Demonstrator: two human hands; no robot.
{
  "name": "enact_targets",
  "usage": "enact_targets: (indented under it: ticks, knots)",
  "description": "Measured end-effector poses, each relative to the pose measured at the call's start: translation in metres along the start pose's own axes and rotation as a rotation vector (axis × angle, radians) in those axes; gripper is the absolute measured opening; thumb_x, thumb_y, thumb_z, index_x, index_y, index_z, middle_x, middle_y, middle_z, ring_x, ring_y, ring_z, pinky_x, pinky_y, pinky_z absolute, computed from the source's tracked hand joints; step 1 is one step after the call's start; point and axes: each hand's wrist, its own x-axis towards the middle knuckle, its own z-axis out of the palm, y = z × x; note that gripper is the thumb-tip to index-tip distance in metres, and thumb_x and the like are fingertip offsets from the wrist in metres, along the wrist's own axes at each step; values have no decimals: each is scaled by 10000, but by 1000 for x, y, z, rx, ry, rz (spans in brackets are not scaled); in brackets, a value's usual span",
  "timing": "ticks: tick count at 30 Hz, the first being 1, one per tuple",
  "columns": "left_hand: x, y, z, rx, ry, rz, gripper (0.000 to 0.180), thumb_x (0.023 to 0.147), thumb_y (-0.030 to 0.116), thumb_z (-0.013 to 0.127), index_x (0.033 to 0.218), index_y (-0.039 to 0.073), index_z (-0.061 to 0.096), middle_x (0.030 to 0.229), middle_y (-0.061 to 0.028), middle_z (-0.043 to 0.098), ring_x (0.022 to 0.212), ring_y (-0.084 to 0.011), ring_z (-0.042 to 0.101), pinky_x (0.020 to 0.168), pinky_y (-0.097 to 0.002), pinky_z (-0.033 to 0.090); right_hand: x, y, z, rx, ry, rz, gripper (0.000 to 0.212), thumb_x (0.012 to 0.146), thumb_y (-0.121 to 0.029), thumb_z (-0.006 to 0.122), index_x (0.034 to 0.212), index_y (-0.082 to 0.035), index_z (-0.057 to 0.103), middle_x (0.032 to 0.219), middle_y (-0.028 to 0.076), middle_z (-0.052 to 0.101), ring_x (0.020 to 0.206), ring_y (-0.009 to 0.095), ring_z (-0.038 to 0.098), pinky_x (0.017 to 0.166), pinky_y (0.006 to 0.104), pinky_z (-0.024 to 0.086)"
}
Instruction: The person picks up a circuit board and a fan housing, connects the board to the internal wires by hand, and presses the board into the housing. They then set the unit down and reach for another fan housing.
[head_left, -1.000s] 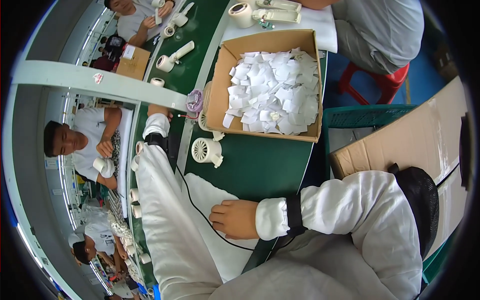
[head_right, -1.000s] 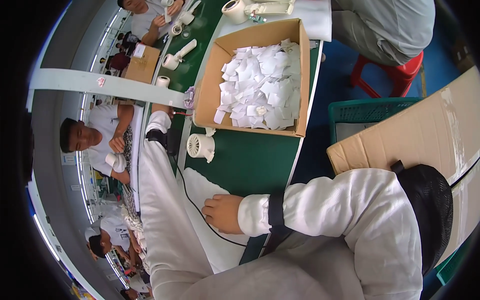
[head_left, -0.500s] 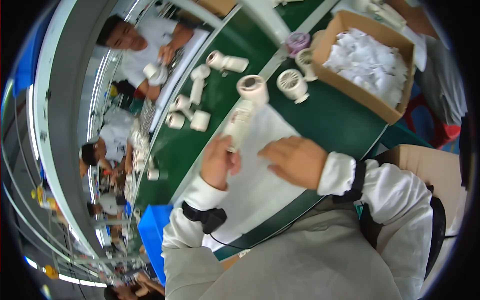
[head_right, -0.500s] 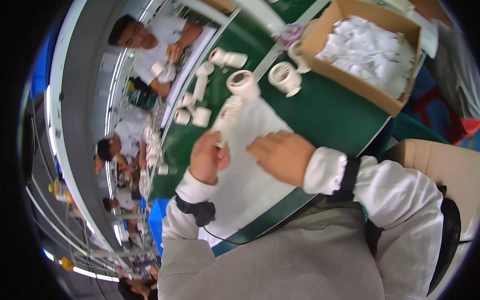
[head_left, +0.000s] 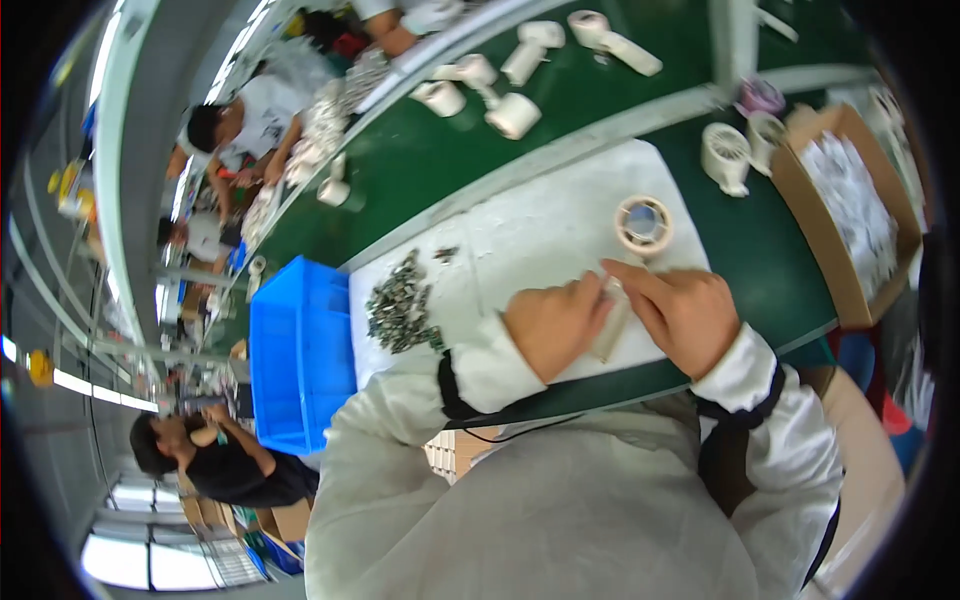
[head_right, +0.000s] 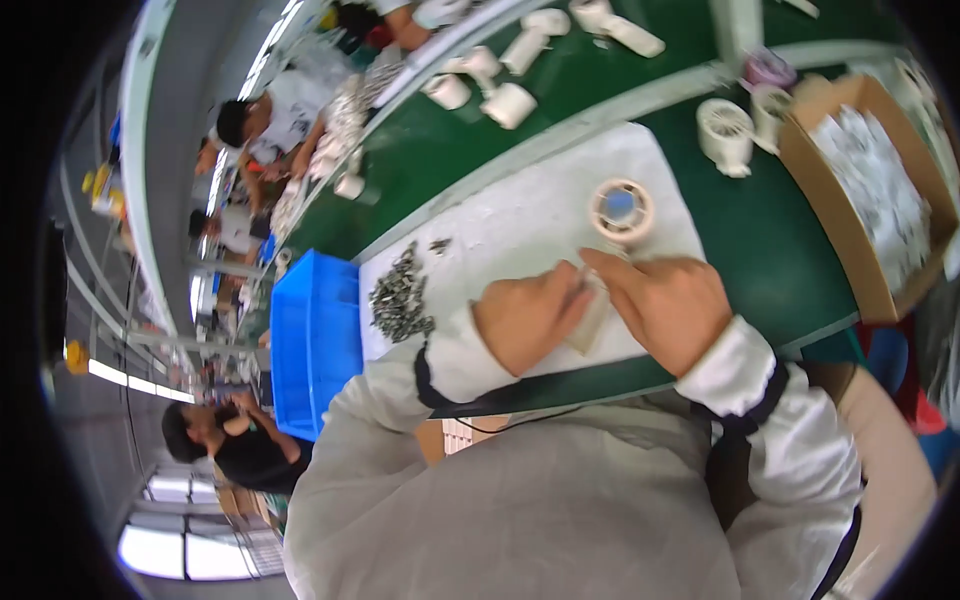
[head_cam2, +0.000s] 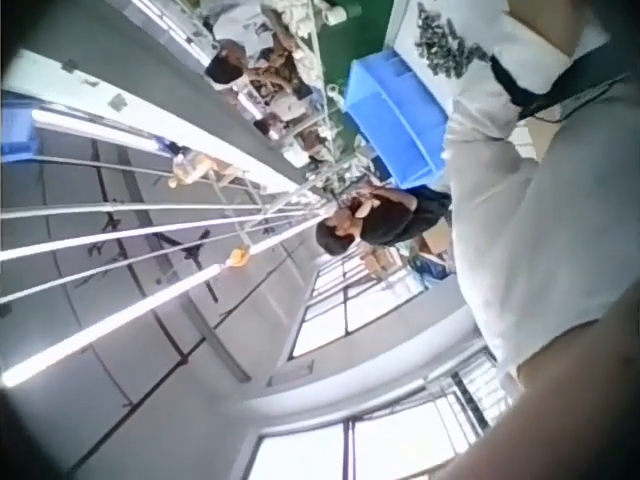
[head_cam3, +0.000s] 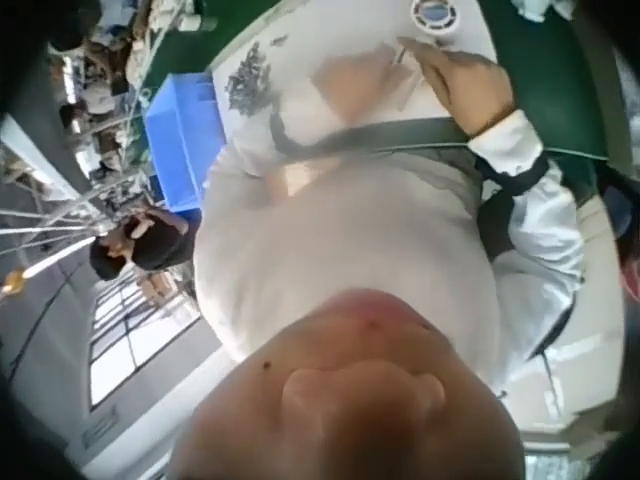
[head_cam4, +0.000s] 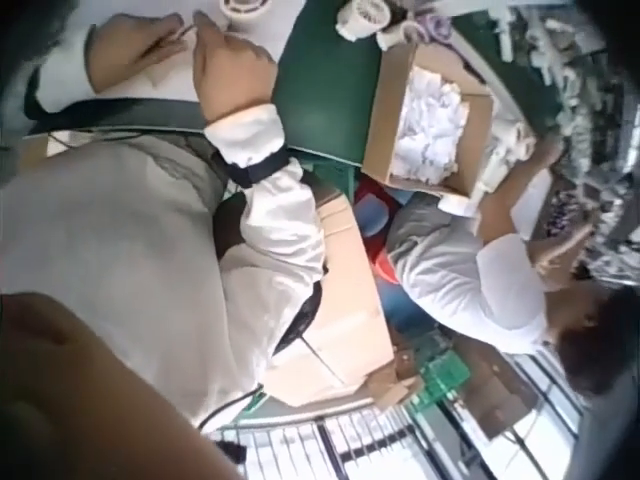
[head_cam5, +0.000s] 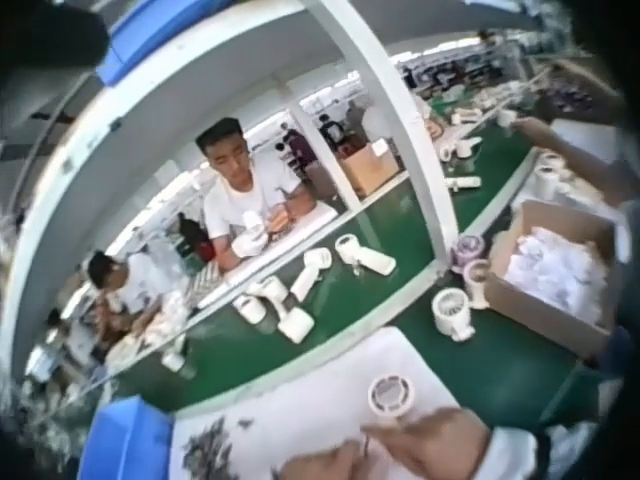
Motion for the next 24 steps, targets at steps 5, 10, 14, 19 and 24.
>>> enact_targets:
  ticks: [5,10,14,19,24]
  knots:
    - [10,10,23,215,160,98,154,804,161,686,848,50,589,617,-67,625,505,-254,635,451,-378,473,0,-8,-10,-58,-48,37,294,892,-96,689,1183,-119,717,668,136,641,587,338,631,558,438,479]
    - [17,12,12,300,158,131,152,747,168,695,782,65,589,614,-35,624,530,-217,646,459,-338,463,0,-7,-10,-67,-93,43,227,875,-96,710,1101,-80,724,620,127,602,533,320,594,525,413,450]
    - [18,8,7,281,131,183,155,749,172,695,800,64,596,622,-25,621,575,-203,656,492,-322,463,2,-2,-8,-34,-14,-8,150,863,-110,740,1008,-73,726,569,93,559,489,295,559,498,412,420]
    - [10,6,2,223,130,194,151,762,149,685,858,58,612,666,-24,627,615,-198,658,526,-318,458,2,0,-6,5,-28,1,164,824,-95,759,983,-68,730,563,95,554,482,285,555,492,399,416]
    - [5,13,-1,179,134,260,190,725,127,694,870,23,627,755,-99,644,642,-235,685,528,-340,471,-1,-1,-6,47,-107,38,193,777,-116,781,951,-59,722,549,100,546,475,283,558,488,390,421]
